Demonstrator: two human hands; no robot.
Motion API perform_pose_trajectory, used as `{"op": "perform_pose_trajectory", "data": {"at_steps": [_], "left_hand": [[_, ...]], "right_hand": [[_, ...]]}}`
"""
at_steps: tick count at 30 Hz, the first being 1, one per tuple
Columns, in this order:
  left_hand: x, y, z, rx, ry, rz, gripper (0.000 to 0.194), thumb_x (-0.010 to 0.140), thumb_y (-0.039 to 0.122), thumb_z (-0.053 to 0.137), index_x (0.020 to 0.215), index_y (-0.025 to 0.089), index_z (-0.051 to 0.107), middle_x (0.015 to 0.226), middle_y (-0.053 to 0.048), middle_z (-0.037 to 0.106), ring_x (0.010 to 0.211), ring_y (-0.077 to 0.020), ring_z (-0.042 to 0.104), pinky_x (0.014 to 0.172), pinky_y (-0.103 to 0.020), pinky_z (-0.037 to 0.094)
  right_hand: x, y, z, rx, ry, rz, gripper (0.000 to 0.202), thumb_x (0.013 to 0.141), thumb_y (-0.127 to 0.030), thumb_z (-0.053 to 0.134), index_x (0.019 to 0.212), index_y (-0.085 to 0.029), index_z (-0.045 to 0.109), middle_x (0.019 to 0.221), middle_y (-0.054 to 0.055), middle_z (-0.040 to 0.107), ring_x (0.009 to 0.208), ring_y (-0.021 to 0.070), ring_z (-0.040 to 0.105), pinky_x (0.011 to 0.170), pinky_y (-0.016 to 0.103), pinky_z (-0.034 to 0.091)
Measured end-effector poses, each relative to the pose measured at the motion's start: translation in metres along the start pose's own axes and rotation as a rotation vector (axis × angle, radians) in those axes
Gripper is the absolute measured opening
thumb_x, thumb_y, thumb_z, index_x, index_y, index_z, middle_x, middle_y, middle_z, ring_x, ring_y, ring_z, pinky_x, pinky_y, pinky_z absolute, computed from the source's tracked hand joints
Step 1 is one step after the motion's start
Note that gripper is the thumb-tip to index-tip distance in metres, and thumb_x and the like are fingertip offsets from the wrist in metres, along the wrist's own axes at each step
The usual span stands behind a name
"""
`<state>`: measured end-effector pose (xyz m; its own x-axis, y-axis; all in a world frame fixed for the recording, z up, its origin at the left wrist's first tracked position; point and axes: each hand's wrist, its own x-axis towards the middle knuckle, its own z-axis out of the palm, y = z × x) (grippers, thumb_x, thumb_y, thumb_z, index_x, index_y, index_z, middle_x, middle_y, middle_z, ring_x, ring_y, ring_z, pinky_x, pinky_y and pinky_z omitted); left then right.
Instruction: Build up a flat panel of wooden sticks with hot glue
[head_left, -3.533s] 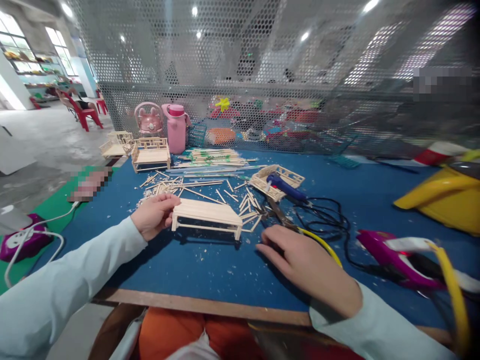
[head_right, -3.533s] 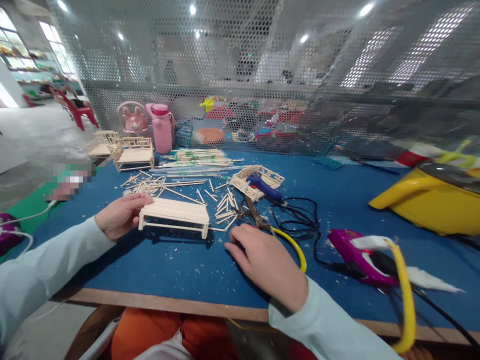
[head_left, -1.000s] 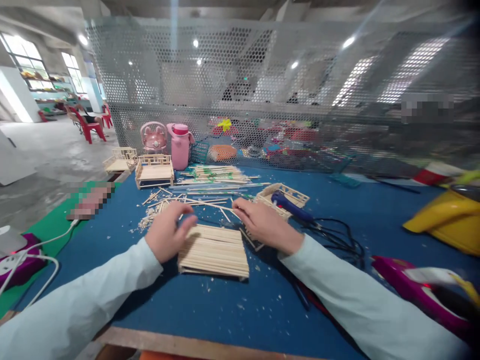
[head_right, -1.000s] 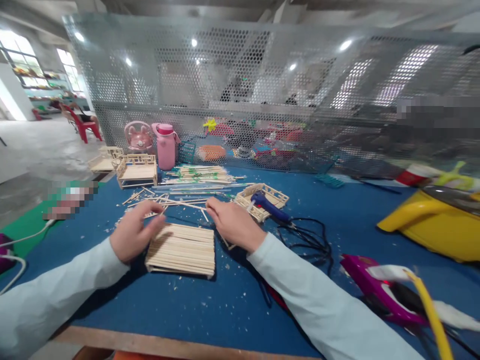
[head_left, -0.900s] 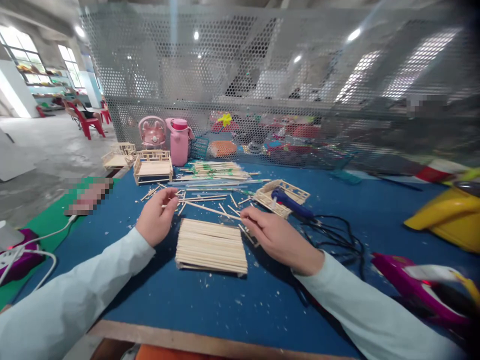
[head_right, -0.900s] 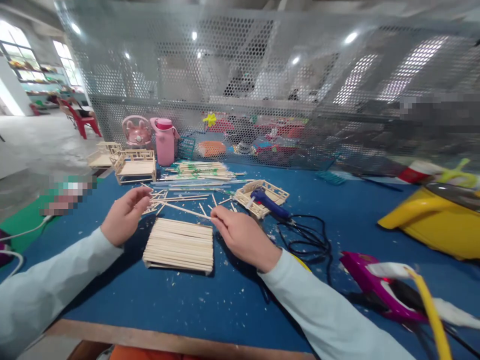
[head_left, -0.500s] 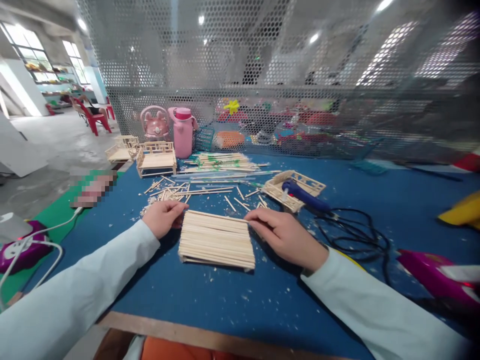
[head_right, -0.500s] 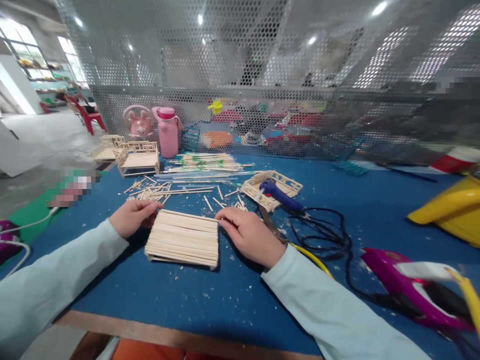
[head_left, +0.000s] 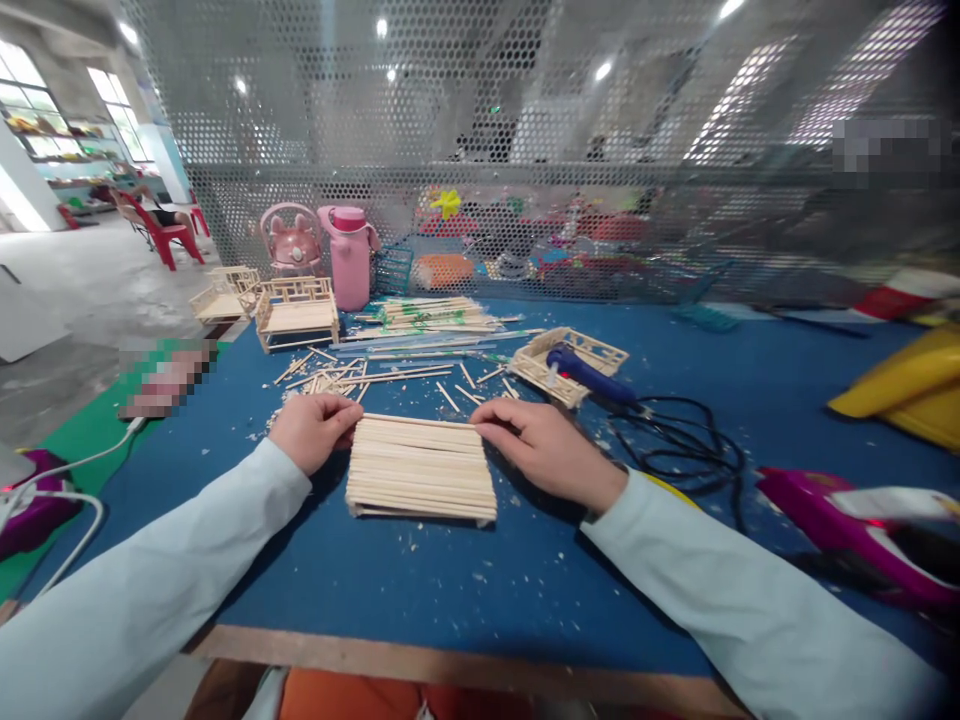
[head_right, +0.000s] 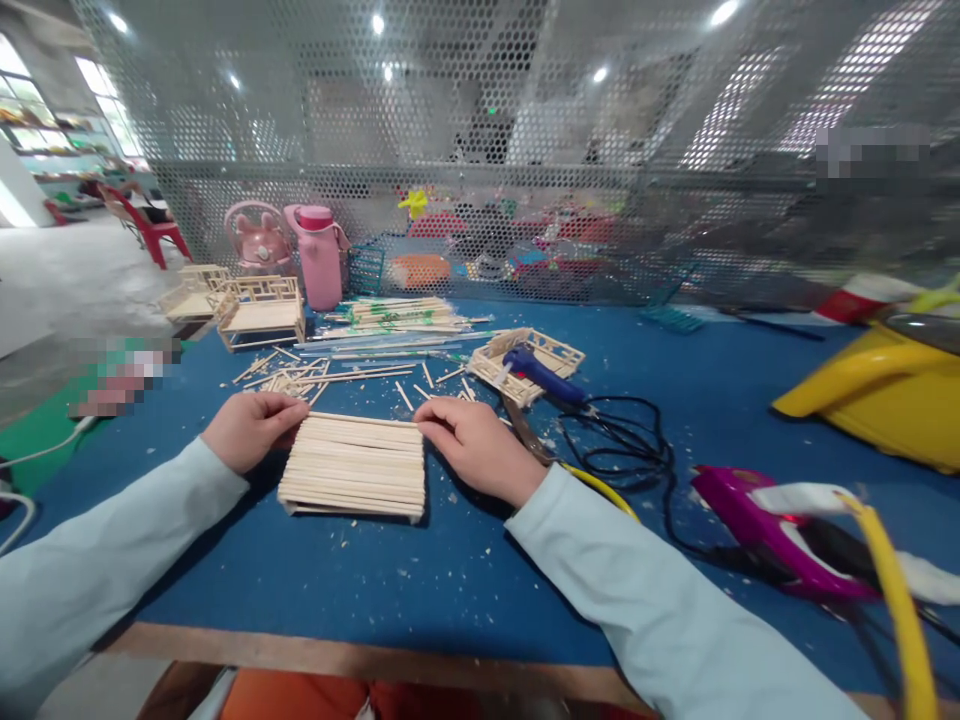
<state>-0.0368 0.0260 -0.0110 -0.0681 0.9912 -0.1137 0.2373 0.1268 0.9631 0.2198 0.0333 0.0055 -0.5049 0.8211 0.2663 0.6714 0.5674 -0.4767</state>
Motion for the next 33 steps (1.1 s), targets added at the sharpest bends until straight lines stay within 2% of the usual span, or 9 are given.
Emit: {"op": "perform_pose_trajectory", "data": {"at_steps": [9,13,20,28,33], "left_hand": [[-0.0041,0.0033,-0.0003,0.254,0.062,0.090,0.018,0.066,0.034,0.060,0.061,0.018,0.064,0.046,0.003,0.058,0.044,-0.0119,0.052,0.049,-0.024,0.043],[-0.0029,0.0010,-0.0008,0.302,0.071,0.131,0.019,0.067,0.035,0.059,0.060,0.018,0.065,0.045,0.003,0.057,0.043,-0.0115,0.051,0.048,-0.023,0.041],[-0.0052,0.0045,0.0015,0.200,0.075,0.045,0.018,0.063,0.033,0.061,0.057,0.017,0.063,0.042,0.004,0.055,0.041,-0.0100,0.049,0.046,-0.022,0.041],[-0.0038,0.0007,0.0010,0.070,0.048,0.027,0.015,0.060,0.030,0.066,0.055,0.016,0.064,0.043,0.004,0.056,0.042,-0.0090,0.049,0.047,-0.021,0.042],[0.0018,-0.0033,-0.0021,-0.040,-0.021,-0.036,0.020,0.061,0.032,0.072,0.061,0.014,0.063,0.047,0.003,0.057,0.044,-0.0072,0.051,0.049,-0.020,0.046]], "right_hand": [[-0.0030,-0.0006,-0.0004,0.051,0.019,0.067,0.020,0.082,-0.026,0.047,0.079,-0.018,0.065,0.080,0.003,0.070,0.073,0.0151,0.061,0.069,0.026,0.043],[-0.0027,-0.0010,0.0015,0.074,0.039,0.156,0.019,0.079,-0.027,0.049,0.074,-0.017,0.064,0.072,0.002,0.068,0.064,0.0138,0.057,0.061,0.024,0.042],[-0.0023,-0.0034,0.0013,0.064,0.036,0.176,0.018,0.078,-0.026,0.050,0.072,-0.016,0.064,0.066,0.001,0.065,0.059,0.0120,0.053,0.058,0.023,0.039],[-0.0037,-0.0022,-0.0019,0.050,-0.007,0.080,0.019,0.081,-0.022,0.047,0.077,-0.016,0.065,0.078,0.003,0.069,0.070,0.0138,0.059,0.067,0.025,0.042],[-0.0038,-0.0017,-0.0018,0.032,0.000,0.078,0.018,0.080,-0.021,0.047,0.075,-0.017,0.064,0.075,0.003,0.069,0.068,0.0136,0.059,0.065,0.024,0.042]]}}
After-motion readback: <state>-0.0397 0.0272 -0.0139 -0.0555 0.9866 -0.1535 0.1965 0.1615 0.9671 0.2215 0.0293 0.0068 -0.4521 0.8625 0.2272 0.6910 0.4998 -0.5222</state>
